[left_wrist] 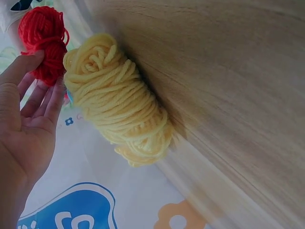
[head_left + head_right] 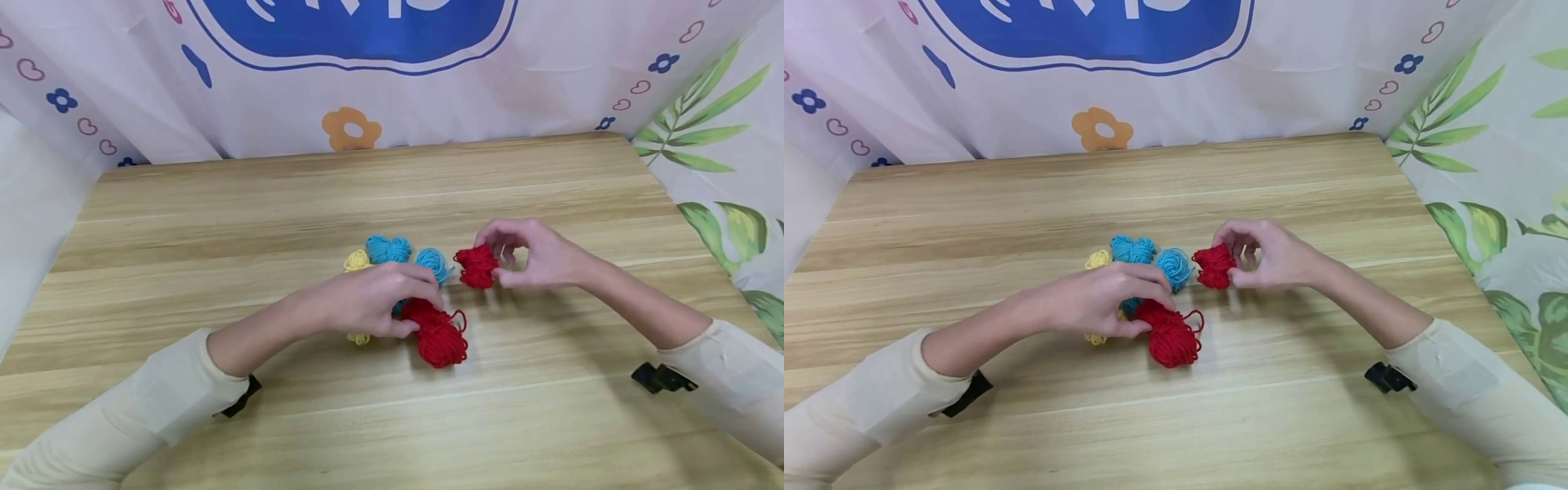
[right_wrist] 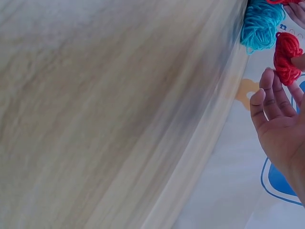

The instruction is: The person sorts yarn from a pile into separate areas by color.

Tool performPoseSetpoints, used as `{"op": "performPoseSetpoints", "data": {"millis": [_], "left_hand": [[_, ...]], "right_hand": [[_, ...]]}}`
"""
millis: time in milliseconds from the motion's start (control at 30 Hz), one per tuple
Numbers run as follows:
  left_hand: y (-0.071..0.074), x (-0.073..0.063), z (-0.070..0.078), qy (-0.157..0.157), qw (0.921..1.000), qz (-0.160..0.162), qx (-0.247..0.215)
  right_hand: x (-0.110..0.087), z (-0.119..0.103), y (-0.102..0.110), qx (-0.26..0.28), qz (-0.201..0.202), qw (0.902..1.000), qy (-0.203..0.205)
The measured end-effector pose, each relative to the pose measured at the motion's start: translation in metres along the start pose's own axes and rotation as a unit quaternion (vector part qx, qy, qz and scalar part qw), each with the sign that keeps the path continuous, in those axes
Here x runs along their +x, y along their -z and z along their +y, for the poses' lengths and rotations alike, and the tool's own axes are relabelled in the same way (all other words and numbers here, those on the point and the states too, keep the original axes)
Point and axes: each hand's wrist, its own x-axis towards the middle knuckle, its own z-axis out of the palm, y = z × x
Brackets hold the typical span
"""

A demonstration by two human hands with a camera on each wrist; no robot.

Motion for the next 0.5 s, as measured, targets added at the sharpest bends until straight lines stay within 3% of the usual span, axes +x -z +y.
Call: {"op": "performPoseSetpoints", "data": {"millis": [300, 500], "left_hand": [[0.0007, -0.0001, 0.0004, 0.008, 1.0, -0.001, -0.001], [0.0001, -0.0001, 0.0006, 0.011, 0.9999, -0.005, -0.002]], "right_hand": [[0.0011, 0.0032, 0.0023, 0.003, 0.011, 0.9999, 0.001], [0.0003, 0.0049, 0.0056, -0.011, 0.017, 0.9996, -0.02]]}}
